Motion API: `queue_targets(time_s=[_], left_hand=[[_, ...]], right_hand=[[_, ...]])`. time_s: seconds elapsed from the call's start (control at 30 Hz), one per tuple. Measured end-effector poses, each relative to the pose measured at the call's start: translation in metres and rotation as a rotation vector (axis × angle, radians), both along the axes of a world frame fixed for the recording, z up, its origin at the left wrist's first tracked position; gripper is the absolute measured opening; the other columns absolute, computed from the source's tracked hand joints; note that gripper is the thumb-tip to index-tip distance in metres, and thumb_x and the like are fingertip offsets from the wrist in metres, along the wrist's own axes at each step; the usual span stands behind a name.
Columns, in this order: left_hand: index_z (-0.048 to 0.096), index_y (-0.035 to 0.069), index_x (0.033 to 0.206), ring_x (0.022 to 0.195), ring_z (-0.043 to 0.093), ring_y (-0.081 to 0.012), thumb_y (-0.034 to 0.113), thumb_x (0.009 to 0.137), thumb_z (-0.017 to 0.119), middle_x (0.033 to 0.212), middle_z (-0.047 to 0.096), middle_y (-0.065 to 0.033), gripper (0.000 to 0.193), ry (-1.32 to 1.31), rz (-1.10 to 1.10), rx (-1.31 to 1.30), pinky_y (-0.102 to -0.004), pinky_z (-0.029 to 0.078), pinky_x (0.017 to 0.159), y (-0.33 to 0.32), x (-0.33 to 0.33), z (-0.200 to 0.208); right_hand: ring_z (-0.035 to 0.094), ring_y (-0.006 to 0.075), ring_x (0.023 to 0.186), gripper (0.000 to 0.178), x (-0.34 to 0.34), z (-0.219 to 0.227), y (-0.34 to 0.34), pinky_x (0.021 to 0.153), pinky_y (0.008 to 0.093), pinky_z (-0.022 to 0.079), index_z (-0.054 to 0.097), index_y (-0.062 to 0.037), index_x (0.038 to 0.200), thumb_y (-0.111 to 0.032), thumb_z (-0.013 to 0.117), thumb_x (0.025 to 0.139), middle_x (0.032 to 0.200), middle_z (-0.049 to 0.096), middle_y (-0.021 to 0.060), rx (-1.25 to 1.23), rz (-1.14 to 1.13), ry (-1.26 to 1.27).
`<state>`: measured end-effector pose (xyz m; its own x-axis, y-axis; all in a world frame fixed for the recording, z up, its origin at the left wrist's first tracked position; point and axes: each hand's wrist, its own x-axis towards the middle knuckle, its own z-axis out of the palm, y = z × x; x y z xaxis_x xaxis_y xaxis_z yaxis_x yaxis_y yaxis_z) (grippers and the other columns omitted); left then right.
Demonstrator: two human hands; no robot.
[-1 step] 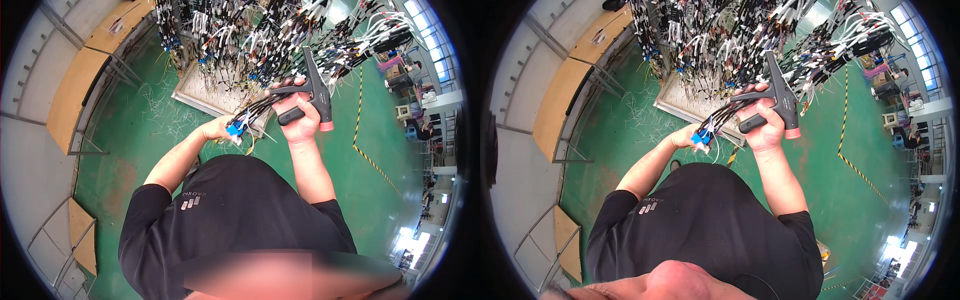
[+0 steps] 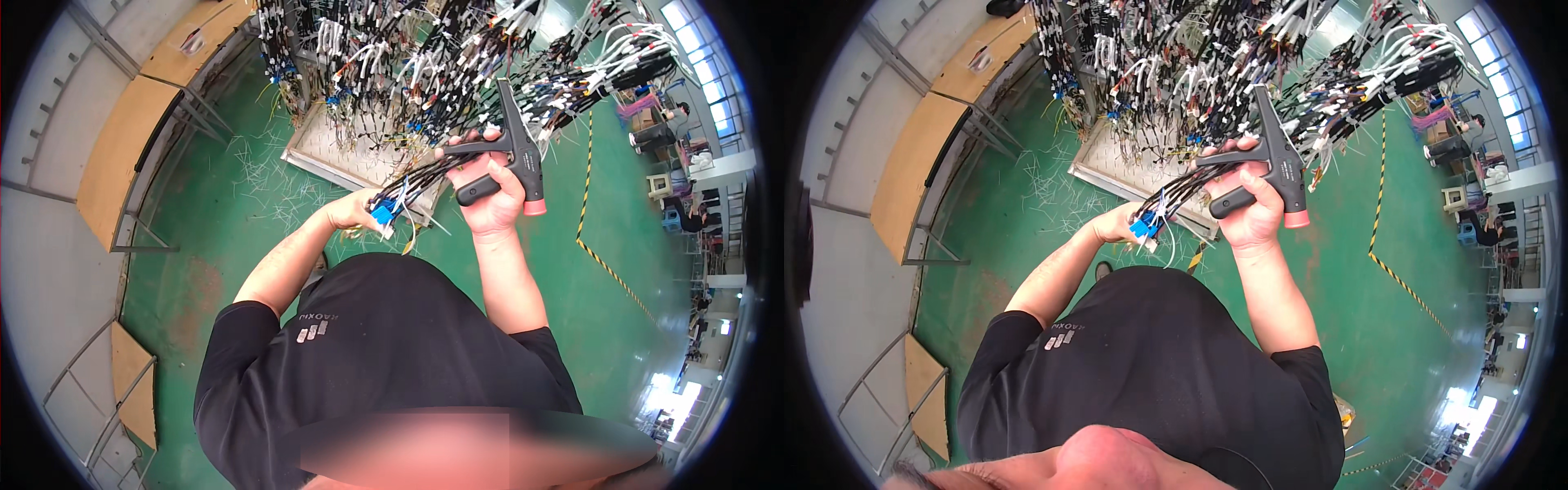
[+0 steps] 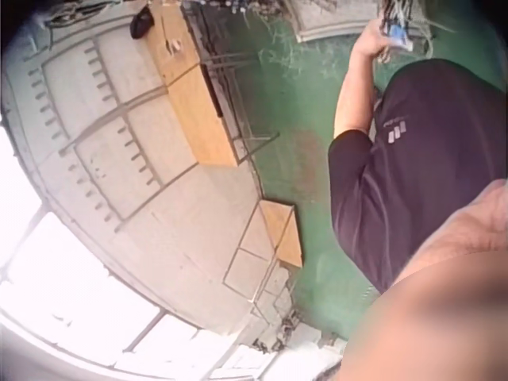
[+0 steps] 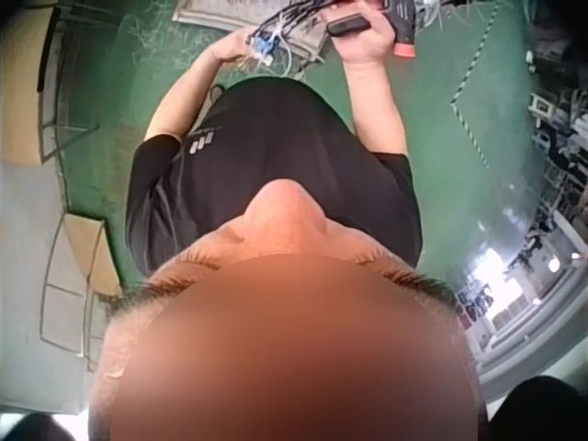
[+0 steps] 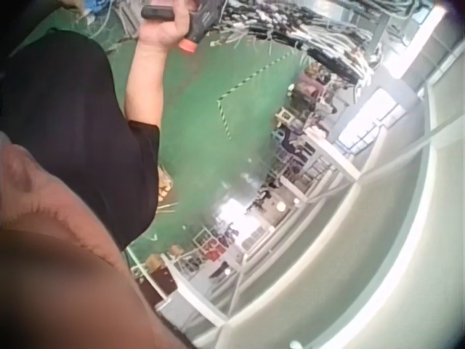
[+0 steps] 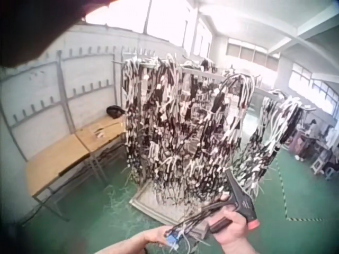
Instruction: Bundling and securing groups of wires within a large cable harness using a cable tie gun.
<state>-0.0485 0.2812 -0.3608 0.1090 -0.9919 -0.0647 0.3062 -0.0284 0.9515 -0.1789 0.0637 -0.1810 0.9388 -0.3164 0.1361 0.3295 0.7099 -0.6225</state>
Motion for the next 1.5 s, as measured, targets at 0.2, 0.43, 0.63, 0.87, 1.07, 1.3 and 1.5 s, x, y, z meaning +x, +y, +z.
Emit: queue_targets(time_s=[0.2, 0.43, 0.63, 0.87, 1.07, 1.3, 1.5], left_hand=[[0.066, 0.001, 0.122, 0.093, 0.072, -0.02, 0.039, 0.064, 0.103, 0.114, 0.073, -0.0113, 0.079, 0.311, -0.182, -0.052, -0.0361, 0.059, 0.087, 0.05, 0.015, -0.005], [0.062, -0.006, 0.135, 0.108, 0.07, -0.0287, 0.043, 0.084, 0.088, 0.116, 0.075, -0.0149, 0.076, 0.587, -0.054, -0.184, -0.0396, 0.048, 0.11, 0.061, -0.015, -0.016], [0.063, -0.004, 0.13, 0.066, 0.061, -0.0157, 0.046, 0.092, 0.081, 0.068, 0.059, -0.0015, 0.065, 0.551, -0.044, 0.049, -0.0371, 0.057, 0.094, 0.065, -0.006, -0.006], [0.063, 0.001, 0.115, 0.052, 0.051, -0.0106, 0.021, 0.1, 0.074, 0.072, 0.063, -0.0054, 0.028, 0.477, -0.128, 0.09, -0.0361, 0.059, 0.085, 0.073, 0.019, 0.012], [0.065, 0.001, 0.123, 0.045, 0.043, -0.0075, 0.014, 0.102, 0.071, 0.069, 0.057, 0.0011, 0.026, 0.398, -0.048, 0.074, -0.0332, 0.057, 0.076, 0.078, 0.026, 0.056], [0.072, 0.002, 0.12, 0.049, 0.046, -0.0034, 0.009, 0.093, 0.081, 0.07, 0.058, 0.0049, 0.03, 0.17, 0.171, 0.358, -0.0202, 0.032, 0.044, 0.062, -0.014, 0.103], [0.077, 0.008, 0.116, 0.07, 0.048, -0.0027, 0.017, 0.086, 0.089, 0.081, 0.059, 0.0099, 0.034, -0.146, 0.434, 0.46, -0.024, 0.039, 0.064, 0.033, -0.055, 0.099]], right_hand=[[0.052, 0.0333, 0.137, 0.05, 0.009, -0.005, 0.005, 0.122, 0.0658, 0.032, 0.06, -0.0175, 0.132, -0.02, 0.075, 0.084, 0.135, 0.062, 0.0091, 0.086, -0.019, 0.022], [0.051, 0.0365, 0.142, 0.047, 0.028, -0.013, 0.018, 0.123, 0.0657, 0.031, 0.06, -0.015, 0.132, -0.016, 0.073, 0.086, 0.142, 0.06, 0.0134, 0.097, -0.087, 0.016], [0.045, 0.0379, 0.149, 0.045, 0.02, -0.026, 0.02, 0.125, 0.0623, 0.03, 0.06, -0.0143, 0.132, -0.017, 0.071, 0.088, 0.152, 0.054, 0.018, 0.037, -0.168, 0.059], [0.035, 0.0334, 0.158, 0.055, -0.035, -0.031, 0.031, 0.124, 0.0608, 0.031, 0.06, -0.0134, 0.133, -0.006, 0.072, 0.08, 0.163, 0.045, 0.0144, -0.146, -0.28, 0.264], [0.061, 0.0377, 0.124, 0.03, -0.103, -0.033, 0.039, 0.111, 0.0485, 0.048, 0.066, -0.0037, 0.119, -0.006, 0.063, 0.089, 0.121, 0.066, 0.0155, -2.114, -0.806, 0.664], [0.061, 0.0347, 0.124, 0.029, -0.127, -0.058, 0.019, 0.111, 0.0486, 0.047, 0.067, -0.0076, 0.119, -0.01, 0.062, 0.09, 0.119, 0.065, 0.0114, -2.107, -0.671, 0.526], [0.063, 0.0327, 0.119, 0.027, -0.119, -0.076, 0.005, 0.108, 0.0476, 0.049, 0.07, -0.0072, 0.113, -0.012, 0.065, 0.087, 0.114, 0.066, 0.0098, -1.985, -0.296, 0.236]])
